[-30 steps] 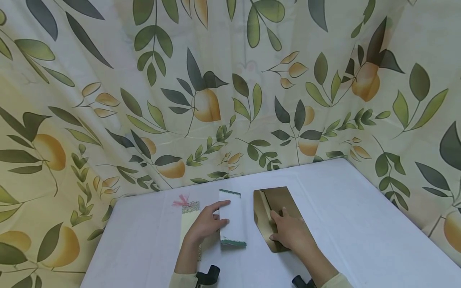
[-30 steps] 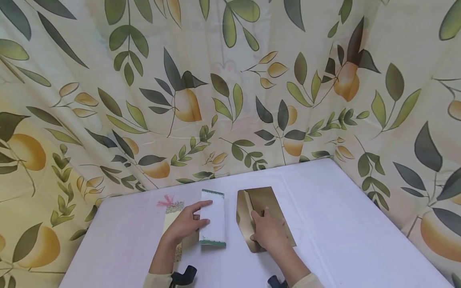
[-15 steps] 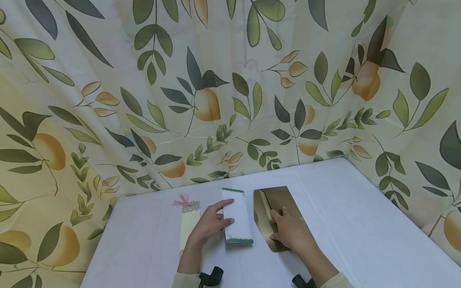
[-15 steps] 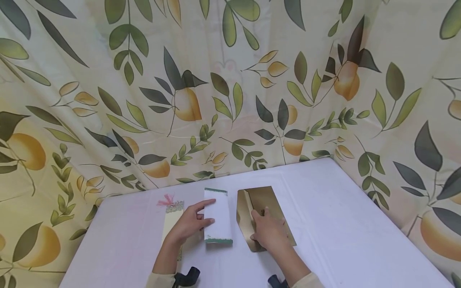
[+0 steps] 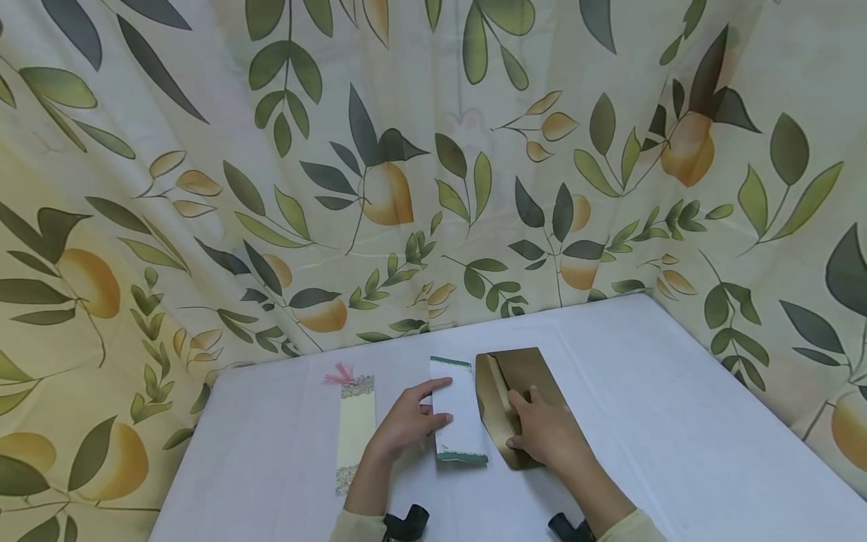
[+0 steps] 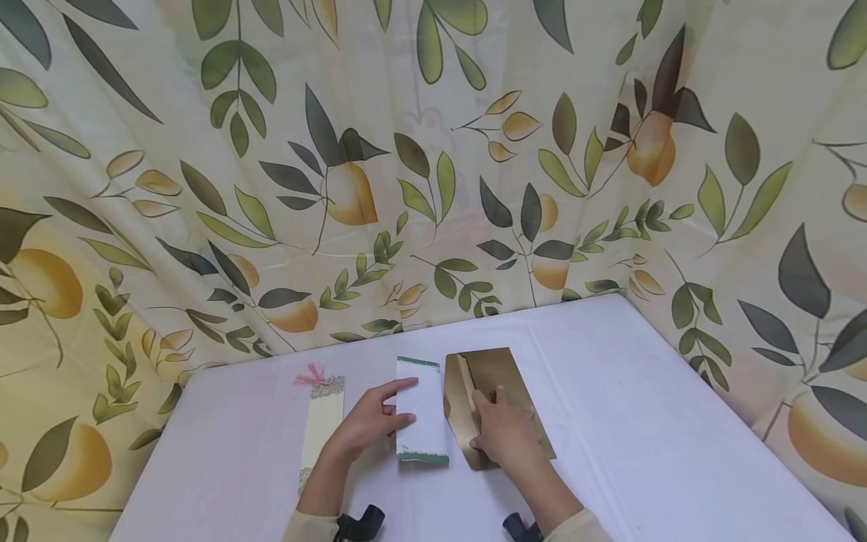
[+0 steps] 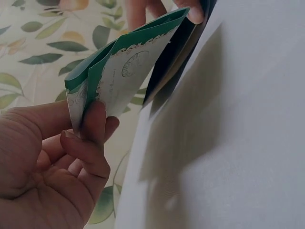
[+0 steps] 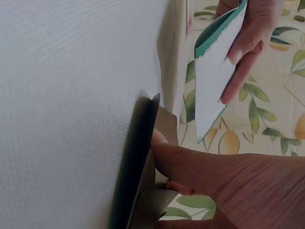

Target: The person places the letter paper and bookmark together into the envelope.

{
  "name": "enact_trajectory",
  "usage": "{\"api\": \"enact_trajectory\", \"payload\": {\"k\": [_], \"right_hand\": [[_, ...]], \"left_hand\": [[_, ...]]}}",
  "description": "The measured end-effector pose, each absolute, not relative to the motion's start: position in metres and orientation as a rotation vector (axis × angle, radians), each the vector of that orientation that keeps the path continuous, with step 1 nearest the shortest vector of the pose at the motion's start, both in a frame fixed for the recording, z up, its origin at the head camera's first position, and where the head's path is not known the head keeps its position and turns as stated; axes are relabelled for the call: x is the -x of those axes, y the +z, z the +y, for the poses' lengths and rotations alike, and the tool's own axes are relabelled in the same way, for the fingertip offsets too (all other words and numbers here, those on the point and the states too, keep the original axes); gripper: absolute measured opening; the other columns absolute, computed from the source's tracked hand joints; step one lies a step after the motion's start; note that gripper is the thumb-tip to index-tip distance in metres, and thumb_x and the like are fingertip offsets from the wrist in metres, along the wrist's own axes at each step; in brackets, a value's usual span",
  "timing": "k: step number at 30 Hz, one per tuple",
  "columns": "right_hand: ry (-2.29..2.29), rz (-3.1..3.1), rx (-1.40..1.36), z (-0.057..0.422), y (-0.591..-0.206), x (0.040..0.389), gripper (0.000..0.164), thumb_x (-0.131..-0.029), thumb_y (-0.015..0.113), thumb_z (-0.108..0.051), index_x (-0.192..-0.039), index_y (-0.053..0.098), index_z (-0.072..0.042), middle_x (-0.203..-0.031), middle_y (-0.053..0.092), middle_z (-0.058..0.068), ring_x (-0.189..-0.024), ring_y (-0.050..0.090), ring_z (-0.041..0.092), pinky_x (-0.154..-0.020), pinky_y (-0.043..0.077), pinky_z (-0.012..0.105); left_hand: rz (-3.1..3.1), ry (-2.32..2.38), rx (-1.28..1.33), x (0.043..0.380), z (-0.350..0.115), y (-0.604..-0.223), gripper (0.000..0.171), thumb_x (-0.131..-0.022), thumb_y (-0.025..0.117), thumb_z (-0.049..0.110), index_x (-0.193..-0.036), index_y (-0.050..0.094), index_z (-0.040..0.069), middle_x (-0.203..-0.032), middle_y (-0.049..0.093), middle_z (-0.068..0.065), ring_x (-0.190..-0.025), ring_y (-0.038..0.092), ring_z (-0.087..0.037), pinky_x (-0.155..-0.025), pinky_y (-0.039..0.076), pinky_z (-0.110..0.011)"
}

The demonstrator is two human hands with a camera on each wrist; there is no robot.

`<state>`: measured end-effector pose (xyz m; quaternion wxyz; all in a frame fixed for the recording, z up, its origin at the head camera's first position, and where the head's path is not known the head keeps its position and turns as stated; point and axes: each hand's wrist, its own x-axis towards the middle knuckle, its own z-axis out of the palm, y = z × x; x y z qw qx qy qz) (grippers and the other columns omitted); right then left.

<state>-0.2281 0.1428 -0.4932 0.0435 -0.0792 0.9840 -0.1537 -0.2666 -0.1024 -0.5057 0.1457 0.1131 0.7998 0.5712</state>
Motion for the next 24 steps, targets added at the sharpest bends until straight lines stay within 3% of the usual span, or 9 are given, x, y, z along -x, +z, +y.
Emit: {"api": "enact_trajectory", "payload": {"k": [8, 15, 19, 22, 24], "right_hand": [[-0.488, 2.997, 0.255, 0.145, -0.493, 0.227, 0.064, -0.078, 0.092, -0.026, -0.127, 0.056, -0.005, -0.141, 0.044, 0.045, -0.108, 0.064, 0.054, -0.095, 0.037, 0.078], [-0.507, 2.977, 0.274, 0.147, -0.493, 0.228, 0.061, -0.078, 0.092, -0.026, -0.121, 0.054, -0.006, -0.142, 0.043, 0.045, -0.105, 0.067, 0.051, -0.096, 0.036, 0.079], [-0.496, 2.976, 0.278, 0.148, -0.493, 0.228, 0.063, -0.077, 0.093, -0.027, -0.121, 0.054, -0.007, -0.142, 0.044, 0.044, -0.107, 0.066, 0.052, -0.097, 0.036, 0.078], [-0.489, 2.981, 0.278, 0.148, -0.493, 0.228, 0.064, -0.076, 0.093, -0.027, -0.122, 0.054, -0.006, -0.142, 0.044, 0.044, -0.107, 0.066, 0.052, -0.097, 0.036, 0.078], [-0.486, 2.982, 0.277, 0.147, -0.493, 0.228, 0.065, -0.076, 0.093, -0.028, -0.123, 0.054, -0.006, -0.142, 0.043, 0.044, -0.107, 0.066, 0.052, -0.097, 0.036, 0.077]], "left_hand": [[2.286, 1.664, -0.304, 0.266, -0.094, -0.511, 0.059, -0.091, 0.078, 0.002, -0.145, 0.062, 0.017, -0.094, 0.069, -0.004, -0.060, 0.051, -0.011, -0.051, 0.039, -0.026], [2.282, 1.705, -0.278, 0.265, -0.090, -0.513, 0.057, -0.095, 0.072, 0.001, -0.148, 0.058, 0.015, -0.091, 0.067, -0.007, -0.056, 0.046, -0.009, -0.049, 0.037, -0.023], [2.322, 1.694, -0.258, 0.266, -0.088, -0.514, 0.056, -0.099, 0.063, 0.000, -0.153, 0.053, 0.015, -0.122, 0.063, -0.017, -0.065, 0.048, -0.014, -0.052, 0.039, -0.025], [2.340, 1.686, -0.272, 0.265, -0.087, -0.512, 0.059, -0.099, 0.056, -0.002, -0.155, 0.050, 0.014, -0.153, 0.046, -0.018, -0.101, 0.057, -0.024, -0.078, 0.050, -0.034], [2.315, 1.709, -0.288, 0.265, -0.086, -0.511, 0.063, -0.096, 0.053, -0.004, -0.157, 0.047, 0.013, -0.161, 0.037, -0.017, -0.119, 0.050, -0.031, -0.091, 0.046, -0.042]]}}
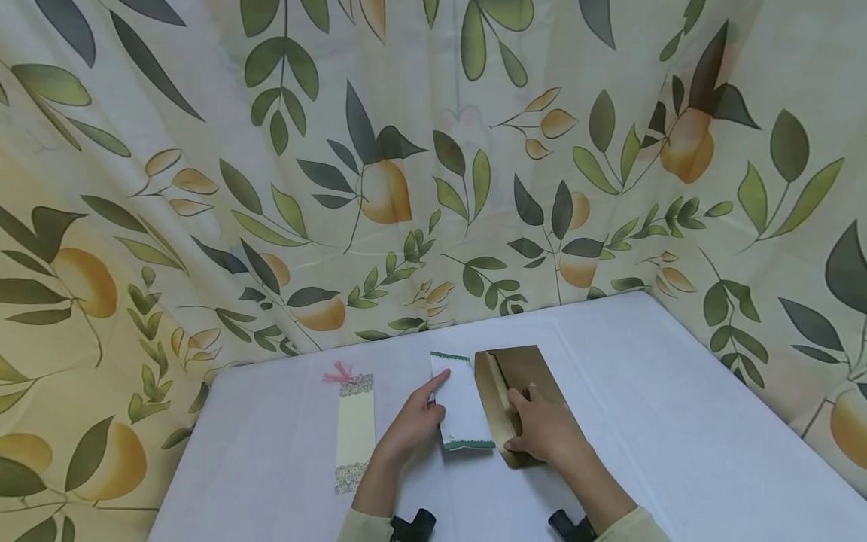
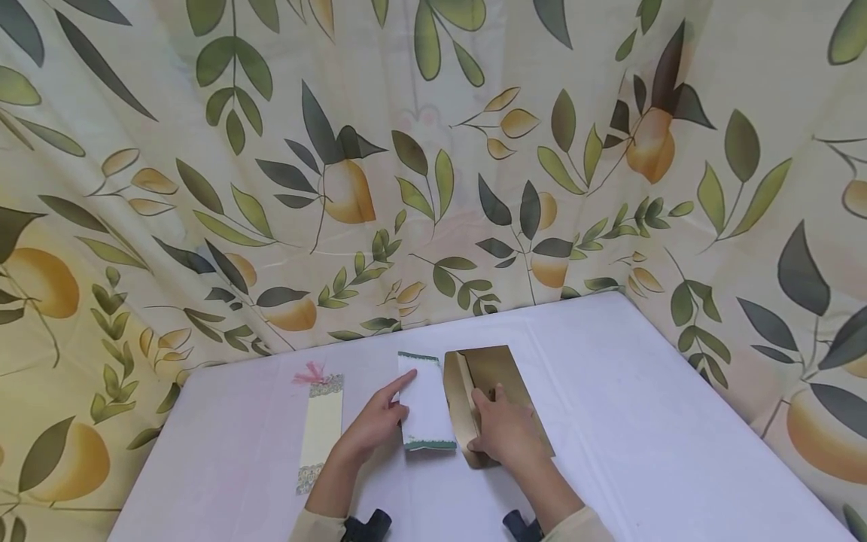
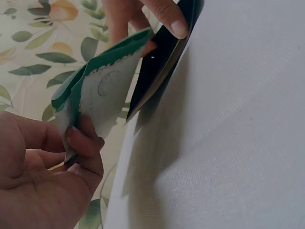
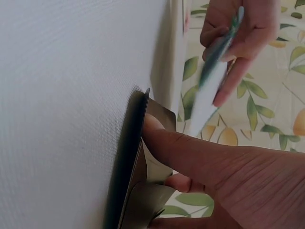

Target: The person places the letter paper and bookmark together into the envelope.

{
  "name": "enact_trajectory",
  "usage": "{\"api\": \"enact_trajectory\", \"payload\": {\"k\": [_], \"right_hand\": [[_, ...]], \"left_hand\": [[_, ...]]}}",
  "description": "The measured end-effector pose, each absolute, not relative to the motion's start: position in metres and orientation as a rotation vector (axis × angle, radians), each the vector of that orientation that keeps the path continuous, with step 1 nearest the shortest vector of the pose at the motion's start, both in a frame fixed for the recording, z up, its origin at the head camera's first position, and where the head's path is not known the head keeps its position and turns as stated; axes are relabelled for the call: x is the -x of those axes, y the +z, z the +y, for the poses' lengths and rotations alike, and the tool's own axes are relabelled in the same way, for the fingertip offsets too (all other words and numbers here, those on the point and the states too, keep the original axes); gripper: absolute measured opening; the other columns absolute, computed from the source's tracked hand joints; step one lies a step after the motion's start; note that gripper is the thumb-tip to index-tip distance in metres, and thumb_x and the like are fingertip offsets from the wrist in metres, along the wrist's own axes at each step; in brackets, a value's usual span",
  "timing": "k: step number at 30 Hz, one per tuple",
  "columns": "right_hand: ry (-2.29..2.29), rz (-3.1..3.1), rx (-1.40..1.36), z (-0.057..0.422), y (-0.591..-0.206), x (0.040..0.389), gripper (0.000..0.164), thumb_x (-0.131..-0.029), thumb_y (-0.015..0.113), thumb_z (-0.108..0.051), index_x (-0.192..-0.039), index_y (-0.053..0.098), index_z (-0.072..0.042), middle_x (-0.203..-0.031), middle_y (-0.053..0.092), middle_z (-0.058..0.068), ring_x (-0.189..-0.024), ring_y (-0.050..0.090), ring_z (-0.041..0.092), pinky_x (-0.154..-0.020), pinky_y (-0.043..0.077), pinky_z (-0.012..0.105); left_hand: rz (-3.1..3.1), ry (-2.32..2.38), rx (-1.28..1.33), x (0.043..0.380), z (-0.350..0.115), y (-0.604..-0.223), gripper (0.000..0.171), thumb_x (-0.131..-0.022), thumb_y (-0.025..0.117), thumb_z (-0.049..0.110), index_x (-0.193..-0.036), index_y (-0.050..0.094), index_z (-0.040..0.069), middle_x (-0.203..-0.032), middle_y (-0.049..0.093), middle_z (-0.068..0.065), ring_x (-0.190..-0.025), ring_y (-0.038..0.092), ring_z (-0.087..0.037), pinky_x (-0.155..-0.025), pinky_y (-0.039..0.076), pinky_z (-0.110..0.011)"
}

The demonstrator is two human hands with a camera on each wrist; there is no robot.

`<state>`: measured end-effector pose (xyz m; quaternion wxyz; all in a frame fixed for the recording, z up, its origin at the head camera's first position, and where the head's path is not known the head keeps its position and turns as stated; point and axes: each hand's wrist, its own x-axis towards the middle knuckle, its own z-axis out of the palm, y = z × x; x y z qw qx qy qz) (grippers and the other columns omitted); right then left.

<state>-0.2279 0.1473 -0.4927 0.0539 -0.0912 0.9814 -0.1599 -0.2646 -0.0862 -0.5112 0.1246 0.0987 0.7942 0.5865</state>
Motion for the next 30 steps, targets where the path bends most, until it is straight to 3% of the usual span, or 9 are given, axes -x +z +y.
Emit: {"api": "enact_trajectory", "payload": {"k": [2, 8, 12, 18, 21, 25, 30], "right_hand": [[-0.478, 2.984, 0.282, 0.147, -0.493, 0.228, 0.066, -0.076, 0.093, -0.028, -0.124, 0.054, -0.006, -0.142, 0.044, 0.045, -0.108, 0.065, 0.052, -0.096, 0.037, 0.077], [-0.464, 2.984, 0.285, 0.148, -0.493, 0.227, 0.065, -0.077, 0.093, -0.030, -0.124, 0.055, -0.007, -0.142, 0.044, 0.044, -0.111, 0.064, 0.052, -0.096, 0.038, 0.076], [-0.478, 2.971, 0.276, 0.148, -0.492, 0.227, 0.070, -0.077, 0.093, -0.028, -0.130, 0.054, -0.004, -0.143, 0.042, 0.045, -0.111, 0.064, 0.053, -0.098, 0.036, 0.077], [-0.481, 2.967, 0.275, 0.148, -0.491, 0.226, 0.067, -0.078, 0.092, -0.028, -0.129, 0.054, -0.005, -0.144, 0.042, 0.045, -0.112, 0.063, 0.054, -0.098, 0.034, 0.078], [-0.467, 2.974, 0.280, 0.148, -0.491, 0.227, 0.063, -0.078, 0.092, -0.028, -0.123, 0.054, -0.006, -0.143, 0.042, 0.045, -0.111, 0.063, 0.054, -0.098, 0.035, 0.079], [-0.447, 2.980, 0.287, 0.147, -0.491, 0.228, 0.061, -0.077, 0.093, -0.024, -0.122, 0.054, -0.007, -0.142, 0.043, 0.045, -0.110, 0.064, 0.054, -0.097, 0.036, 0.078], [-0.459, 2.979, 0.300, 0.148, -0.493, 0.228, 0.057, -0.077, 0.093, -0.025, -0.115, 0.053, -0.009, -0.141, 0.045, 0.044, -0.110, 0.064, 0.054, -0.097, 0.036, 0.078]], "left_hand": [[2.289, 1.733, -0.297, 0.264, -0.086, -0.510, 0.065, -0.096, 0.051, -0.006, -0.158, 0.044, 0.012, -0.162, 0.034, -0.017, -0.125, 0.046, -0.032, -0.097, 0.043, -0.042], [2.278, 1.743, -0.290, 0.264, -0.084, -0.512, 0.057, -0.101, 0.056, -0.003, -0.156, 0.047, 0.012, -0.146, 0.046, -0.019, -0.080, 0.053, -0.019, -0.064, 0.044, -0.026], [2.267, 1.771, -0.292, 0.265, -0.081, -0.515, 0.057, -0.101, 0.061, -0.003, -0.154, 0.048, 0.009, -0.144, 0.050, -0.023, -0.075, 0.061, -0.014, -0.063, 0.050, -0.028], [2.372, 1.716, -0.339, 0.266, -0.079, -0.518, 0.051, -0.101, 0.062, -0.001, -0.150, 0.054, 0.009, -0.138, 0.057, -0.021, -0.068, 0.052, -0.012, -0.057, 0.044, -0.023], [2.401, 1.681, -0.351, 0.267, -0.077, -0.521, 0.052, -0.101, 0.063, 0.000, -0.151, 0.053, 0.008, -0.137, 0.060, -0.022, -0.078, 0.059, -0.014, -0.065, 0.051, -0.025], [2.397, 1.660, -0.320, 0.268, -0.072, -0.524, 0.058, -0.099, 0.067, 0.001, -0.154, 0.049, 0.007, -0.140, 0.058, -0.025, -0.106, 0.065, -0.019, -0.087, 0.056, -0.033], [2.389, 1.663, -0.306, 0.267, -0.069, -0.526, 0.057, -0.099, 0.066, 0.001, -0.153, 0.049, 0.005, -0.141, 0.058, -0.025, -0.111, 0.066, -0.020, -0.091, 0.056, -0.035]]}}
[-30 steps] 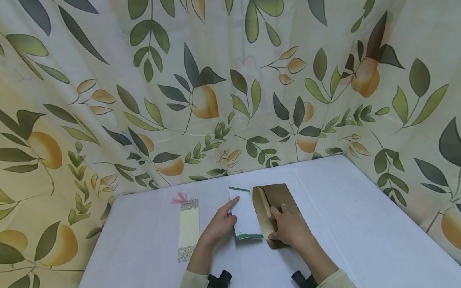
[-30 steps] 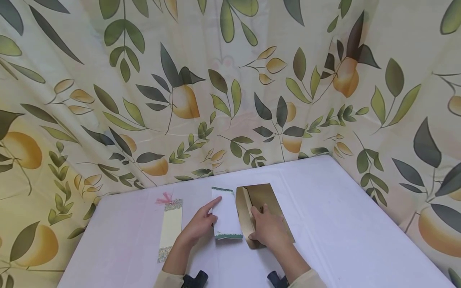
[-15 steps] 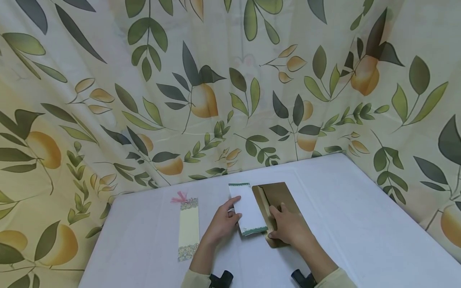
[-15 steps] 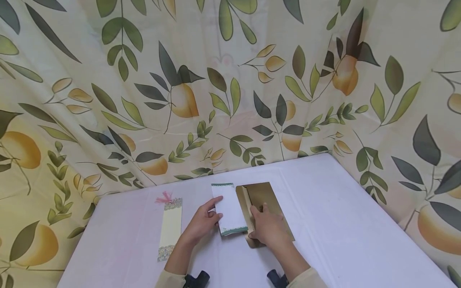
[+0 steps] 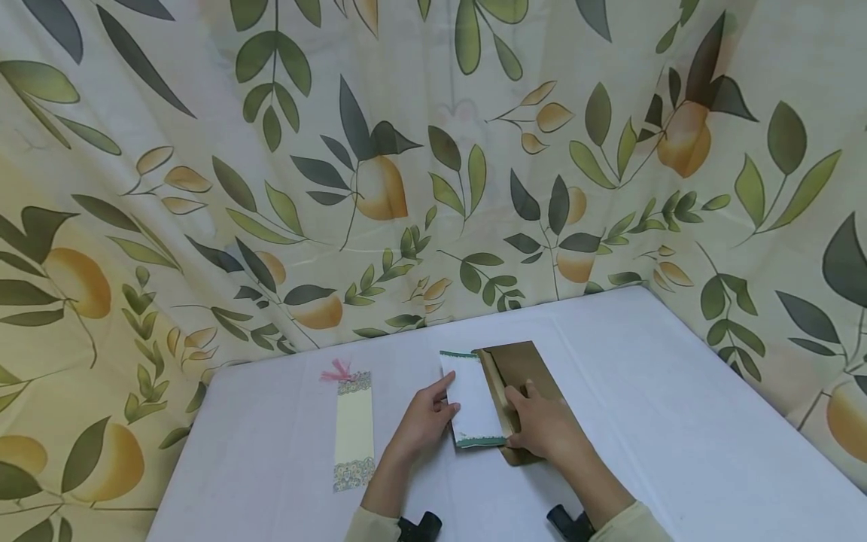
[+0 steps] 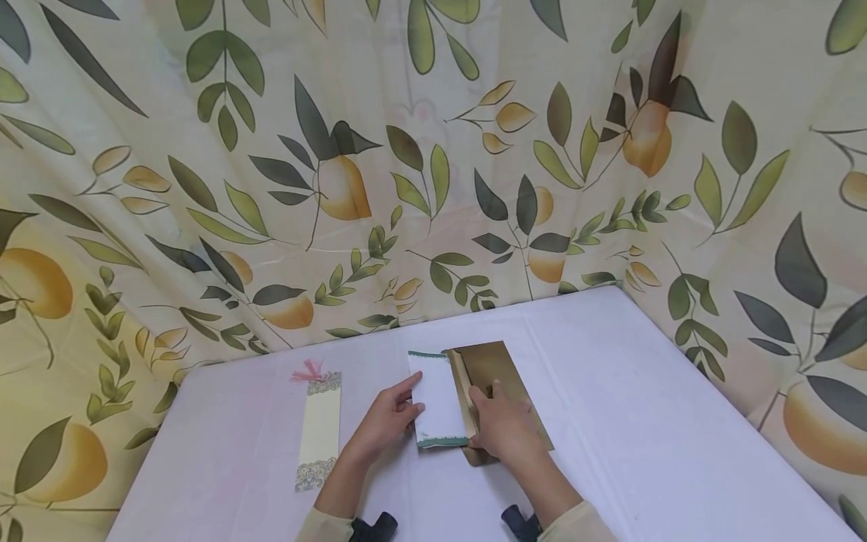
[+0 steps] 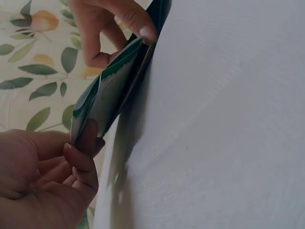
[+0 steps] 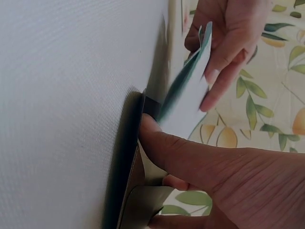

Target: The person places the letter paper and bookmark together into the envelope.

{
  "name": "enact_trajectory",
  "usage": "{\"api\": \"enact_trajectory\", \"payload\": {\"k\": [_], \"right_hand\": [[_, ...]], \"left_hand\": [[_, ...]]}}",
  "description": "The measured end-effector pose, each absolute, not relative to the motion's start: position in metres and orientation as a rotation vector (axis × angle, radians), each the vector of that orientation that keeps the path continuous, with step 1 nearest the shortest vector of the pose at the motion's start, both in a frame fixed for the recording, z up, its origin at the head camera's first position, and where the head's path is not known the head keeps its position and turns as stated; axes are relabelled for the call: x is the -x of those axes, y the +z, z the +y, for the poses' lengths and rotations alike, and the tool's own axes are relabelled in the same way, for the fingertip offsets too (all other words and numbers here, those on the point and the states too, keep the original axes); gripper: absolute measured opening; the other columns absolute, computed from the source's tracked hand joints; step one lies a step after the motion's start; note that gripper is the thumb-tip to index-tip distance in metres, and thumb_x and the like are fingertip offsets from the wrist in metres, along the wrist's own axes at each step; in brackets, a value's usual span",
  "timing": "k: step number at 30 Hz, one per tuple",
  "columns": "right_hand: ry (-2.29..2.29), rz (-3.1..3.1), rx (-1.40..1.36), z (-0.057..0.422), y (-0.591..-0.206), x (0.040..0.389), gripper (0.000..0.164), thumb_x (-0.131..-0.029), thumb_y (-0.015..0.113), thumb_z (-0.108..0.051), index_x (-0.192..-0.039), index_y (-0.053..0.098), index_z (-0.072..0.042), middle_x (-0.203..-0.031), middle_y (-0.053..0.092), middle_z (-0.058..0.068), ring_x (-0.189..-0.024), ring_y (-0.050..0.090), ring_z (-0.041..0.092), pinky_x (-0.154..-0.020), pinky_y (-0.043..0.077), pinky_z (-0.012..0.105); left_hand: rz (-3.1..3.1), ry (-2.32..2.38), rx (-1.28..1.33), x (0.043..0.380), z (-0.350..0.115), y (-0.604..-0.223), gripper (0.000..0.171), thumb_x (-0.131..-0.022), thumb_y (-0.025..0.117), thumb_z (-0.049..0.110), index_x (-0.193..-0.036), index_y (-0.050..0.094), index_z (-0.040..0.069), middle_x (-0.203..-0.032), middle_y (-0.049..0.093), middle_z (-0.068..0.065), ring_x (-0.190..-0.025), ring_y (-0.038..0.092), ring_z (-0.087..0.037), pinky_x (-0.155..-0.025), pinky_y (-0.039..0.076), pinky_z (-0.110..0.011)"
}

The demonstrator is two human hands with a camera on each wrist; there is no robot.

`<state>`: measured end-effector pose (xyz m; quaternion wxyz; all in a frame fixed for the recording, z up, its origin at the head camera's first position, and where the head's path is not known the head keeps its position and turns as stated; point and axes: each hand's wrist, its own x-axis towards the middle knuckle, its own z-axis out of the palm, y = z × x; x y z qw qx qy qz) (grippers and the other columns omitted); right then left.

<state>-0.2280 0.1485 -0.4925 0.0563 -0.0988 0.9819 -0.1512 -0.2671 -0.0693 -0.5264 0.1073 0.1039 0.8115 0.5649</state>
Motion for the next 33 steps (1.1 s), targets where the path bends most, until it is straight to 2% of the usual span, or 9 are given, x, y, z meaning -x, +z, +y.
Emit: {"api": "enact_trajectory", "payload": {"k": [5, 8, 12, 14, 19, 24, 28, 30, 33], "right_hand": [[-0.451, 2.978, 0.314, 0.149, -0.493, 0.227, 0.056, -0.078, 0.092, -0.023, -0.116, 0.054, -0.008, -0.141, 0.046, 0.044, -0.108, 0.065, 0.053, -0.097, 0.037, 0.078], [-0.418, 2.981, 0.337, 0.150, -0.492, 0.227, 0.057, -0.078, 0.092, -0.022, -0.119, 0.054, -0.008, -0.141, 0.047, 0.043, -0.104, 0.067, 0.051, -0.095, 0.041, 0.074], [-0.397, 2.982, 0.376, 0.149, -0.490, 0.225, 0.057, -0.075, 0.094, -0.028, -0.111, 0.053, -0.011, -0.141, 0.049, 0.040, -0.101, 0.068, 0.050, -0.089, 0.046, 0.066], [-0.404, 2.977, 0.383, 0.149, -0.488, 0.224, 0.058, -0.074, 0.095, -0.030, -0.110, 0.053, -0.011, -0.141, 0.049, 0.040, -0.102, 0.068, 0.050, -0.088, 0.047, 0.064], [-0.425, 2.967, 0.375, 0.148, -0.485, 0.223, 0.060, -0.074, 0.094, -0.029, -0.113, 0.054, -0.010, -0.142, 0.047, 0.040, -0.109, 0.065, 0.051, -0.094, 0.043, 0.070], [-0.406, 2.978, 0.380, 0.149, -0.486, 0.224, 0.060, -0.073, 0.095, -0.031, -0.111, 0.054, -0.011, -0.141, 0.049, 0.040, -0.108, 0.066, 0.051, -0.092, 0.045, 0.067], [-0.395, 2.983, 0.379, 0.148, -0.487, 0.225, 0.058, -0.072, 0.095, -0.032, -0.105, 0.052, -0.012, -0.140, 0.050, 0.040, -0.105, 0.066, 0.051, -0.091, 0.046, 0.067], [-0.392, 2.981, 0.372, 0.148, -0.487, 0.225, 0.059, -0.072, 0.095, -0.032, -0.106, 0.052, -0.013, -0.140, 0.050, 0.039, -0.106, 0.066, 0.051, -0.092, 0.045, 0.067], [-0.388, 2.980, 0.366, 0.148, -0.487, 0.225, 0.059, -0.072, 0.096, -0.032, -0.107, 0.053, -0.012, -0.141, 0.050, 0.039, -0.108, 0.066, 0.050, -0.092, 0.045, 0.067]], "left_hand": [[2.358, 1.685, -0.297, 0.267, -0.067, -0.529, 0.055, -0.101, 0.063, -0.001, -0.153, 0.048, 0.002, -0.142, 0.057, -0.026, -0.106, 0.067, -0.016, -0.085, 0.057, -0.030], [2.351, 1.680, -0.252, 0.266, -0.065, -0.530, 0.056, -0.101, 0.063, 0.001, -0.154, 0.047, 0.003, -0.141, 0.059, -0.023, -0.089, 0.067, -0.013, -0.073, 0.056, -0.028], [2.378, 1.663, -0.198, 0.265, -0.064, -0.528, 0.054, -0.101, 0.062, 0.002, -0.154, 0.048, 0.004, -0.137, 0.062, -0.018, -0.067, 0.058, -0.012, -0.060, 0.051, -0.026], [2.392, 1.660, -0.181, 0.265, -0.065, -0.527, 0.054, -0.101, 0.061, 0.002, -0.153, 0.049, 0.004, -0.137, 0.062, -0.019, -0.063, 0.054, -0.012, -0.058, 0.049, -0.025], [2.424, 1.647, -0.177, 0.264, -0.063, -0.528, 0.053, -0.101, 0.062, 0.004, -0.152, 0.050, 0.004, -0.142, 0.058, -0.023, -0.063, 0.051, -0.010, -0.057, 0.046, -0.023], [2.435, 1.615, -0.201, 0.264, -0.056, -0.531, 0.054, -0.101, 0.064, 0.008, -0.153, 0.049, 0.005, -0.127, 0.065, -0.015, -0.054, 0.043, -0.010, -0.051, 0.042, -0.024], [2.470, 1.586, -0.201, 0.264, -0.052, -0.532, 0.053, -0.099, 0.061, 0.006, -0.152, 0.051, 0.004, -0.133, 0.065, -0.018, -0.059, 0.049, -0.014, -0.058, 0.046, -0.026], [2.487, 1.580, -0.219, 0.263, -0.052, -0.532, 0.053, -0.097, 0.058, 0.003, -0.150, 0.052, 0.003, -0.141, 0.060, -0.021, -0.074, 0.057, -0.017, -0.065, 0.048, -0.028], [2.474, 1.582, -0.232, 0.263, -0.051, -0.531, 0.054, -0.097, 0.055, -0.001, -0.150, 0.052, 0.002, -0.144, 0.057, -0.020, -0.085, 0.058, -0.021, -0.070, 0.048, -0.030]]}}
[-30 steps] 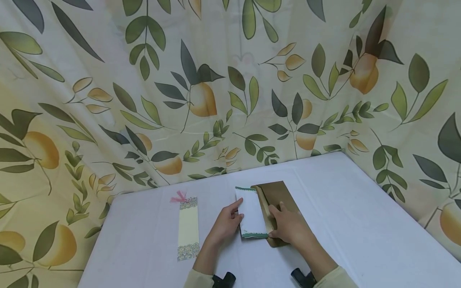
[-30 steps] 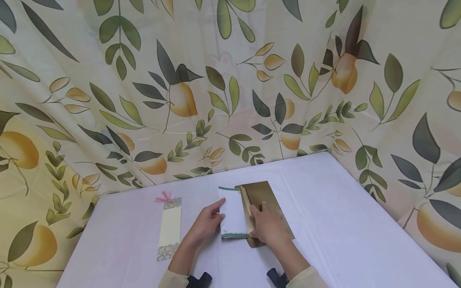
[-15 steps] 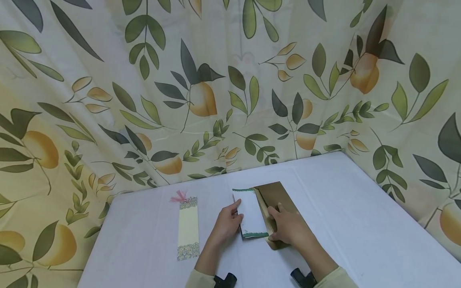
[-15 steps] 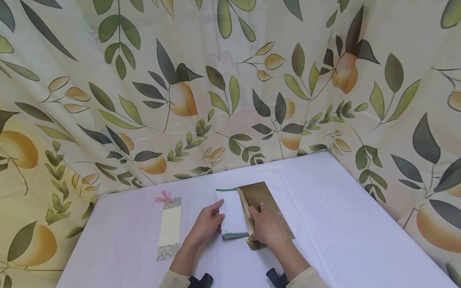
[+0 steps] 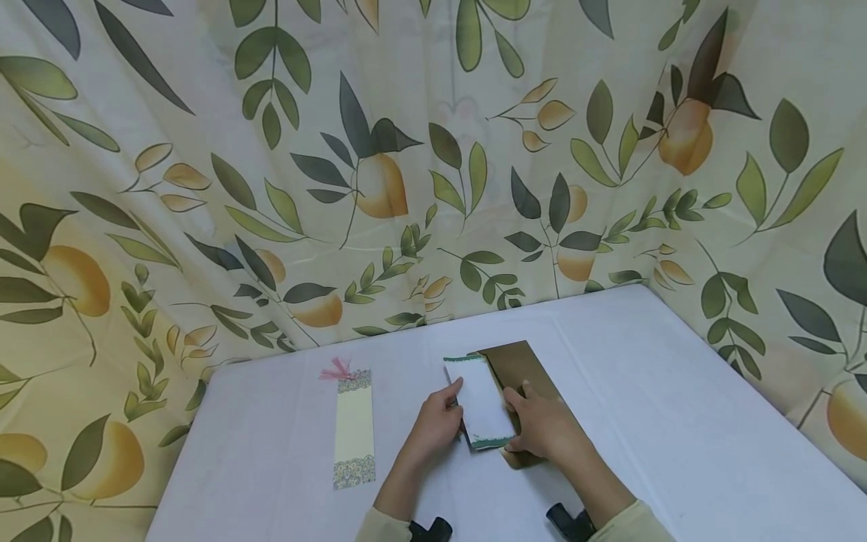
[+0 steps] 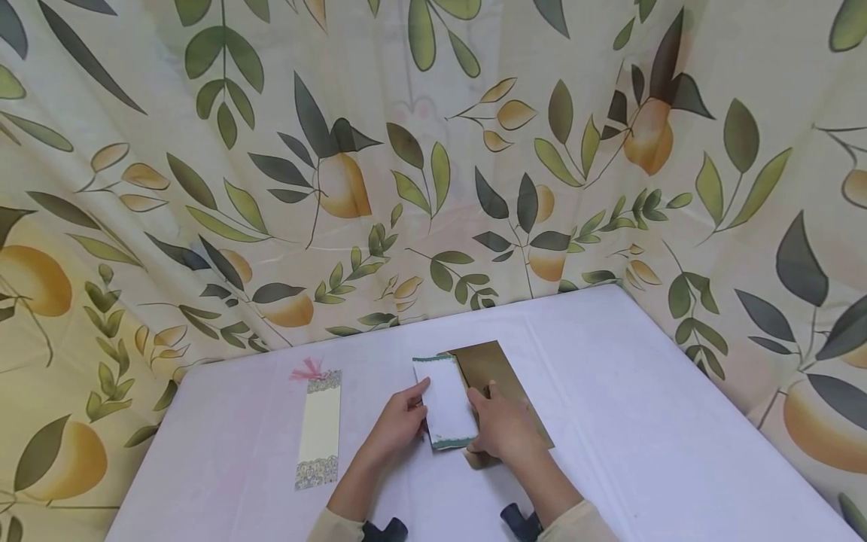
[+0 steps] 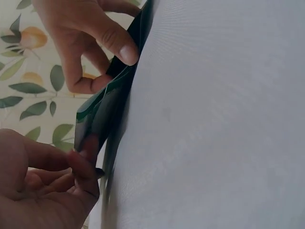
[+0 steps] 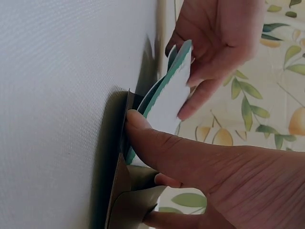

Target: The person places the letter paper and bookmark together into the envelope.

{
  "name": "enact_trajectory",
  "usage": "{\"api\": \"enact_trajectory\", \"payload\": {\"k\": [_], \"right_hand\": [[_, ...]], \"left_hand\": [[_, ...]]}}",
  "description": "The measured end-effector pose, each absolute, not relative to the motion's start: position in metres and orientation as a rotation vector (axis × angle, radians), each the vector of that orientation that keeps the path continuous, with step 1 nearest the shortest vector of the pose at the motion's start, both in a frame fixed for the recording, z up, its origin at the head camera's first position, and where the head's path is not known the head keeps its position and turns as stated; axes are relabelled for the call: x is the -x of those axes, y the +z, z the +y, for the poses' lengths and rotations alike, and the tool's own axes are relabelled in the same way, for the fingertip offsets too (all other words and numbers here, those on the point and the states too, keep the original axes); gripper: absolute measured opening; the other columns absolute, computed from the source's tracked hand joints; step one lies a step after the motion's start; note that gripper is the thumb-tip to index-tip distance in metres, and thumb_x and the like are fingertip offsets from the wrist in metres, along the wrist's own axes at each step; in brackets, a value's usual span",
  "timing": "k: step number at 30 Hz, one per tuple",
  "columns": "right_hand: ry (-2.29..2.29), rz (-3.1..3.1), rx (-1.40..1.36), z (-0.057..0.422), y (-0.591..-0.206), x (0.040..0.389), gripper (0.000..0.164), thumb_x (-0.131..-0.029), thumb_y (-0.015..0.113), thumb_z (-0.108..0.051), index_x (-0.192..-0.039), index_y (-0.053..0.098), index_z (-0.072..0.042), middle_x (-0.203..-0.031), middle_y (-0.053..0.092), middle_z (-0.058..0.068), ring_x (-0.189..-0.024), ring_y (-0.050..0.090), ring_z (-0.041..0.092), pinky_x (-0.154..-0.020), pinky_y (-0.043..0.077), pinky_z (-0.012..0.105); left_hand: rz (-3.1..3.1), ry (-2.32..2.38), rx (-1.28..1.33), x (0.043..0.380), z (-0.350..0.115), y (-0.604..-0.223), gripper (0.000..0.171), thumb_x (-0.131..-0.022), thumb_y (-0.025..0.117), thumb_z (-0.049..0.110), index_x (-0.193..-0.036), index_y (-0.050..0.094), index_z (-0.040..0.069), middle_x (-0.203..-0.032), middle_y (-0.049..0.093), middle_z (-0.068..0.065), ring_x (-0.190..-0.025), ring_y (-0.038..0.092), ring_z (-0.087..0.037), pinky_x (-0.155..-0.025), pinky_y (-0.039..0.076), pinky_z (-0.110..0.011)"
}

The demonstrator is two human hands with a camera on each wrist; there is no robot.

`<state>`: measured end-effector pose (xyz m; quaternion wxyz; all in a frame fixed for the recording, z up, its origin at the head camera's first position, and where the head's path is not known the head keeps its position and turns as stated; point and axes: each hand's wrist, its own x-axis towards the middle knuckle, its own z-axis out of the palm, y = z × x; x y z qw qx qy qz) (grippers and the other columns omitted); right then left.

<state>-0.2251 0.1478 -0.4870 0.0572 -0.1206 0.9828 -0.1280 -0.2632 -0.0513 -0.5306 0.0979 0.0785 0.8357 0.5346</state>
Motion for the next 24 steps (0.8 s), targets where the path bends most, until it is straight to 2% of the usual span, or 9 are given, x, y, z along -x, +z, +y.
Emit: {"api": "enact_trajectory", "payload": {"k": [2, 4, 6, 8, 9, 12, 16, 20, 24], "right_hand": [[-0.385, 2.983, 0.364, 0.1483, -0.4871, 0.2248, 0.059, -0.071, 0.096, -0.032, -0.108, 0.054, -0.012, -0.141, 0.050, 0.039, -0.109, 0.065, 0.051, -0.092, 0.045, 0.067], [-0.380, 2.987, 0.364, 0.1487, -0.4872, 0.2247, 0.060, -0.071, 0.096, -0.033, -0.109, 0.054, -0.012, -0.141, 0.050, 0.039, -0.110, 0.064, 0.051, -0.092, 0.045, 0.067], [-0.379, 2.990, 0.364, 0.1490, -0.4872, 0.2244, 0.061, -0.072, 0.095, -0.033, -0.111, 0.055, -0.011, -0.141, 0.049, 0.039, -0.111, 0.064, 0.052, -0.093, 0.045, 0.068], [-0.386, 2.991, 0.360, 0.1492, -0.4871, 0.2240, 0.061, -0.072, 0.096, -0.032, -0.112, 0.055, -0.010, -0.141, 0.049, 0.040, -0.113, 0.063, 0.052, -0.094, 0.044, 0.070], [-0.392, 2.991, 0.356, 0.1493, -0.4871, 0.2238, 0.061, -0.072, 0.096, -0.031, -0.113, 0.056, -0.010, -0.141, 0.049, 0.040, -0.114, 0.062, 0.053, -0.095, 0.043, 0.071], [-0.406, 2.991, 0.345, 0.1499, -0.4874, 0.2232, 0.061, -0.071, 0.096, -0.030, -0.112, 0.056, -0.009, -0.140, 0.049, 0.040, -0.118, 0.060, 0.053, -0.097, 0.040, 0.074], [-0.405, 2.992, 0.336, 0.1507, -0.4888, 0.2229, 0.060, -0.071, 0.096, -0.030, -0.111, 0.055, -0.010, -0.140, 0.050, 0.040, -0.119, 0.059, 0.053, -0.099, 0.038, 0.075], [-0.394, 2.995, 0.331, 0.1507, -0.4904, 0.2229, 0.062, -0.071, 0.096, -0.031, -0.112, 0.055, -0.011, -0.140, 0.050, 0.039, -0.119, 0.059, 0.052, -0.099, 0.039, 0.074], [-0.372, 2.997, 0.321, 0.1488, -0.4907, 0.2234, 0.066, -0.070, 0.097, -0.031, -0.118, 0.056, -0.010, -0.141, 0.050, 0.038, -0.120, 0.059, 0.051, -0.100, 0.039, 0.073]], "left_hand": [[2.456, 1.583, -0.253, 0.2629, -0.0506, -0.5307, 0.053, -0.099, 0.055, -0.002, -0.151, 0.050, 0.002, -0.128, 0.067, -0.021, -0.083, 0.060, -0.019, -0.068, 0.049, -0.029], [2.431, 1.591, -0.261, 0.2626, -0.0500, -0.5311, 0.053, -0.100, 0.056, -0.002, -0.153, 0.048, 0.001, -0.102, 0.071, -0.017, -0.068, 0.059, -0.016, -0.062, 0.048, -0.027], [2.411, 1.605, -0.270, 0.2622, -0.0494, -0.5317, 0.053, -0.101, 0.057, -0.002, -0.153, 0.047, 0.001, -0.080, 0.064, -0.009, -0.059, 0.058, -0.013, -0.057, 0.048, -0.025], [2.415, 1.618, -0.279, 0.2621, -0.0488, -0.5318, 0.053, -0.100, 0.059, -0.003, -0.152, 0.049, 0.000, -0.068, 0.061, -0.008, -0.057, 0.059, -0.011, -0.054, 0.046, -0.024], [2.422, 1.628, -0.285, 0.2620, -0.0485, -0.5319, 0.052, -0.100, 0.060, -0.004, -0.151, 0.050, -0.001, -0.070, 0.063, -0.008, -0.058, 0.060, -0.011, -0.054, 0.047, -0.023], [2.471, 1.650, -0.304, 0.2610, -0.0474, -0.5325, 0.049, -0.097, 0.064, -0.005, -0.146, 0.056, -0.002, -0.100, 0.070, -0.017, -0.068, 0.064, -0.011, -0.058, 0.051, -0.024], [2.531, 1.694, -0.305, 0.2605, -0.0460, -0.5331, 0.046, -0.094, 0.068, -0.006, -0.139, 0.061, -0.004, -0.142, 0.052, -0.022, -0.089, 0.066, -0.015, -0.069, 0.056, -0.025], [2.500, 1.748, -0.290, 0.2609, -0.0442, -0.5346, 0.045, -0.093, 0.069, -0.005, -0.137, 0.062, -0.005, -0.142, 0.052, -0.020, -0.095, 0.068, -0.019, -0.071, 0.056, -0.026], [2.447, 1.783, -0.287, 0.2599, -0.0417, -0.5351, 0.046, -0.093, 0.069, -0.006, -0.138, 0.061, -0.005, -0.142, 0.052, -0.019, -0.088, 0.069, -0.016, -0.067, 0.056, -0.026]]}}
